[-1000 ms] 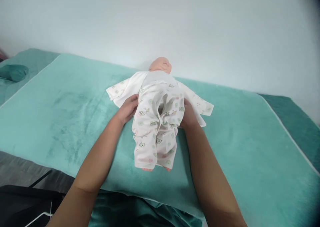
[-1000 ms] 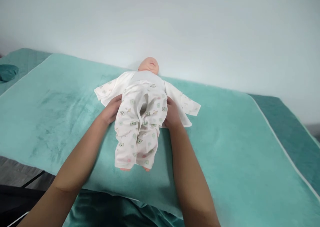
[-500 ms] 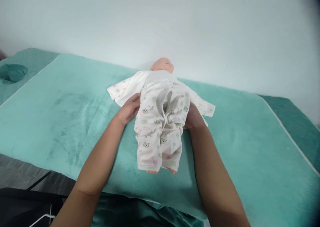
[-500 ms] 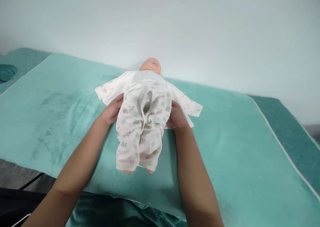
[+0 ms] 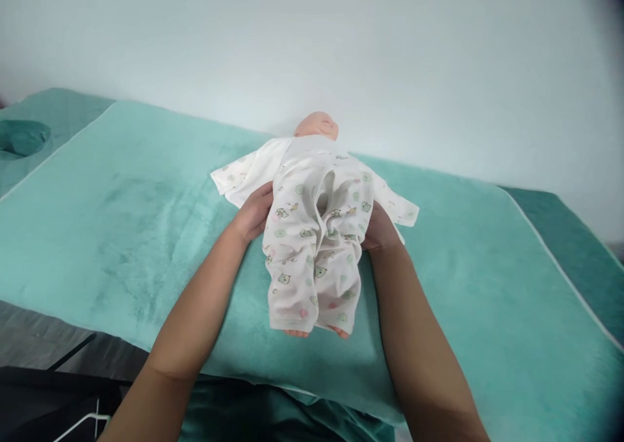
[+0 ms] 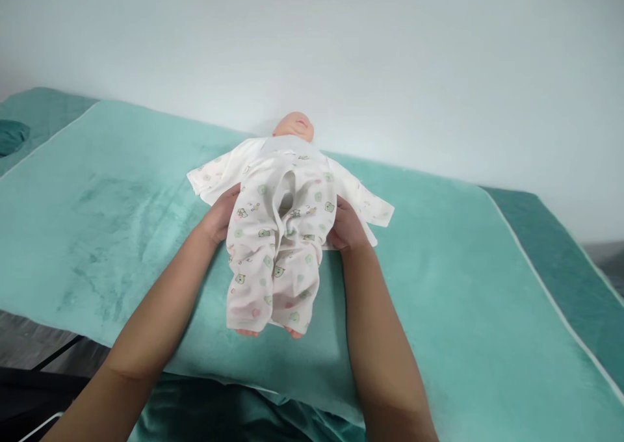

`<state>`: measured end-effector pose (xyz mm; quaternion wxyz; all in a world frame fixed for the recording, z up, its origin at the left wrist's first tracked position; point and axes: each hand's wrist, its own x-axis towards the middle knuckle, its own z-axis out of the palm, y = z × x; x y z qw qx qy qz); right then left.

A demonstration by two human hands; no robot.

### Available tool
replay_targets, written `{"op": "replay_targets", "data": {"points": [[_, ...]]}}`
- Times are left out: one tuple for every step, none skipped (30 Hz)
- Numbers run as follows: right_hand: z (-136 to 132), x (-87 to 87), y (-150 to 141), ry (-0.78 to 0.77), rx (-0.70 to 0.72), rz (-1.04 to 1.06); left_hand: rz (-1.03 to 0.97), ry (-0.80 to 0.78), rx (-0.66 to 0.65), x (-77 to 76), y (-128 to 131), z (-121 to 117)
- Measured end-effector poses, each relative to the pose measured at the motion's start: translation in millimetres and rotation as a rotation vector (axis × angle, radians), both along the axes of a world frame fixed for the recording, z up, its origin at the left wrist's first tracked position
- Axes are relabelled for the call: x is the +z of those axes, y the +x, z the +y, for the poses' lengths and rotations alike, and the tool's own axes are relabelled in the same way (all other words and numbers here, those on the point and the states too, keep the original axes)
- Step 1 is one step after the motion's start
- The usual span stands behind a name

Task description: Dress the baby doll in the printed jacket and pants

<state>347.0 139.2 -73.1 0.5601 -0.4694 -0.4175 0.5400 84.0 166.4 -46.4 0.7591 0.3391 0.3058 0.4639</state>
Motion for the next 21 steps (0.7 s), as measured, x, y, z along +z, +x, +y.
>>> {"op": "replay_targets", "data": {"points": [[-0.7, 2.1, -1.4, -0.014, 0.007, 0.018, 0.006, 0.000, 0.010, 0.7, 0.1, 0.0], [-1.7, 4.6, -2.9, -0.012, 0.013, 0.024, 0.009, 0.003, 0.016, 1.1, 0.1, 0.1], [-2.7, 7.3, -4.4, -0.008, 0.021, 0.026, 0.010, 0.009, 0.019, 1.3, -0.2, 0.4], [-3.6, 10.0, -5.7, -0.004, 0.027, 0.028, 0.010, 0.016, 0.016, 1.3, -0.7, 0.7], [-4.3, 12.4, -6.7, -0.002, 0.027, 0.031, 0.009, 0.022, 0.010, 1.1, -1.3, 1.1], [-4.9, 14.4, -7.5, -0.003, 0.026, 0.038, 0.008, 0.026, 0.000, 0.8, -2.0, 1.5], [-5.1, 15.9, -7.9, -0.009, 0.028, 0.048, 0.008, 0.029, -0.012, 0.3, -2.7, 1.9], [-5.2, 16.8, -8.2, -0.018, 0.035, 0.056, 0.008, 0.031, -0.021, -0.2, -3.4, 2.3], [-5.2, 17.2, -8.5, -0.029, 0.044, 0.062, 0.007, 0.031, -0.029, -0.8, -4.0, 2.7], [-5.2, 17.1, -9.0, -0.037, 0.046, 0.063, 0.005, 0.030, -0.033, -1.4, -4.4, 3.1], [-5.1, 16.8, -10.0, -0.040, 0.037, 0.058, 0.001, 0.030, -0.034, -2.0, -4.6, 3.4], [-5.1, 16.5, -11.6, -0.032, 0.013, 0.050, -0.004, 0.031, -0.033, -2.4, -4.3, 3.6], [-5.1, 16.5, -13.8, -0.013, -0.028, 0.041, -0.012, 0.033, -0.031, -2.7, -3.7, 3.8], [-5.2, 16.7, -16.5, 0.009, -0.078, 0.031, -0.020, 0.036, -0.030, -2.7, -2.7, 3.8], [-5.1, 17.4, -19.4, 0.031, -0.133, 0.017, -0.028, 0.039, -0.027, -2.4, -1.3, 3.6], [-5.0, 18.2, -22.3, 0.049, -0.184, -0.004, -0.032, 0.042, -0.021, -1.8, 0.5, 3.3], [-4.8, 19.1, -24.7, 0.060, -0.225, -0.033, -0.031, 0.042, -0.011, -1.0, 2.5, 2.7], [-4.3, 19.6, -26.2, 0.066, -0.258, -0.070, -0.024, 0.040, 0.005, 0.1, 4.7, 2.1], [-3.5, 19.6, -26.7, 0.068, -0.282, -0.112, -0.011, 0.035, 0.028, 1.3, 6.9, 1.2], [-2.4, 18.7, -26.1, 0.071, -0.299, -0.155, 0.007, 0.029, 0.055, 2.5, 9.1, 0.3], [-0.9, 16.9, -24.5, 0.075, -0.312, -0.193, 0.027, 0.023, 0.081, 3.7, 11.1, -0.7]]}}
